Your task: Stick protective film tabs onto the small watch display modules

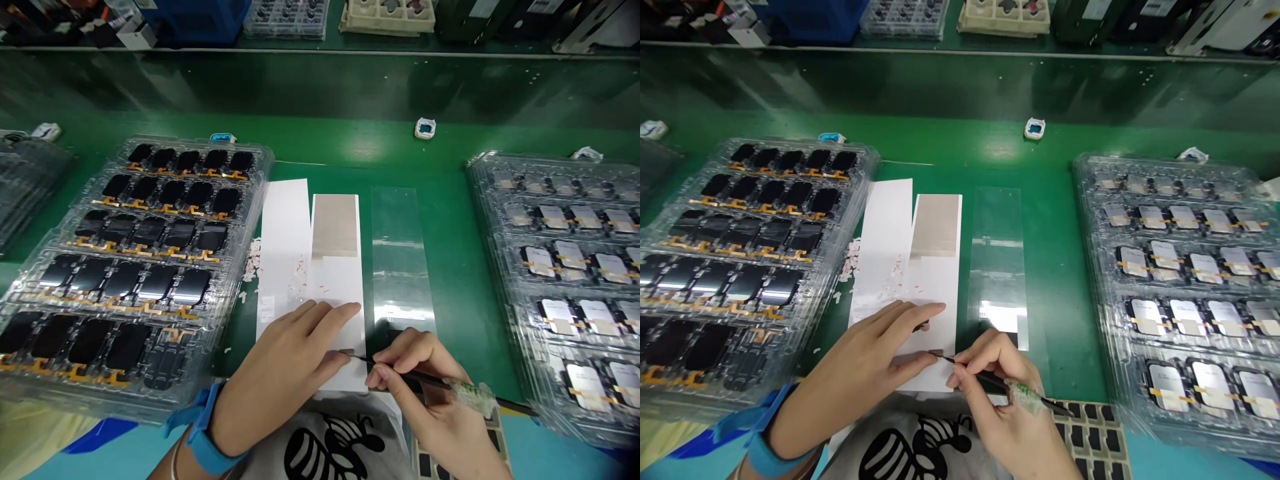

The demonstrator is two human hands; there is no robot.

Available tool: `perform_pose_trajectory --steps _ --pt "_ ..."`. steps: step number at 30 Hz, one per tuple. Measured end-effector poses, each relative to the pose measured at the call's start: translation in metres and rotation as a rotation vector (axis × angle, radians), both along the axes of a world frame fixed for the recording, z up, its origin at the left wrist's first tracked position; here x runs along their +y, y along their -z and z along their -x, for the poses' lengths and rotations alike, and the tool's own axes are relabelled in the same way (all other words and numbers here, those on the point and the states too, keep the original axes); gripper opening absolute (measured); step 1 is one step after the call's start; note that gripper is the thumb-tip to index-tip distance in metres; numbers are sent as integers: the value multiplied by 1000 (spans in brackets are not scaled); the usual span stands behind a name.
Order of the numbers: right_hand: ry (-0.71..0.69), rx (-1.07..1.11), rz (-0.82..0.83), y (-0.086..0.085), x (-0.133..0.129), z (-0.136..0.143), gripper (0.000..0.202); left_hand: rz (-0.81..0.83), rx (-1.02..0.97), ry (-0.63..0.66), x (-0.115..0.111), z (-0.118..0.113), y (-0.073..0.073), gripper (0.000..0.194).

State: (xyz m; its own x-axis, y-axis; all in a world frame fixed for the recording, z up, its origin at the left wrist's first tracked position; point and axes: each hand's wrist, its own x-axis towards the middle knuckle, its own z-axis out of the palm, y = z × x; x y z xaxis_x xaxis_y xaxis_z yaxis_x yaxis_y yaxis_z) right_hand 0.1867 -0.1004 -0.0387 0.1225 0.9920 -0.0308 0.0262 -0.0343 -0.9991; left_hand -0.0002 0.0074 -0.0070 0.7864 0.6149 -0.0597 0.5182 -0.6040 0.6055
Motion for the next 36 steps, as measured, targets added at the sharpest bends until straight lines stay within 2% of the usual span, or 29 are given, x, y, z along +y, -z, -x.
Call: perform_pose_trajectory --steps 12,20,24,27,29,32,36 --pt "-2 -39 18 2 4 6 15 17 -17 3 2 -2 -1 63" --pt "6 19 21 8 3 5 16 35 30 5 2 -3 -2 65" --pt "5 23 20 5 5 6 15 58 67 5 -2 2 -7 70" --pt "11 -18 24 2 7 6 15 113 61 -47 -5 10 -10 75" --pt "11 -63 22 1 7 5 14 174 16 -112 -6 14 -10 70" --pt "-38 -107 22 -1 6 2 13 214 -54 -184 -5 13 -9 51" --pt "-152 -76 55 -5 5 -4 14 195 -57 -165 -4 5 -4 47"
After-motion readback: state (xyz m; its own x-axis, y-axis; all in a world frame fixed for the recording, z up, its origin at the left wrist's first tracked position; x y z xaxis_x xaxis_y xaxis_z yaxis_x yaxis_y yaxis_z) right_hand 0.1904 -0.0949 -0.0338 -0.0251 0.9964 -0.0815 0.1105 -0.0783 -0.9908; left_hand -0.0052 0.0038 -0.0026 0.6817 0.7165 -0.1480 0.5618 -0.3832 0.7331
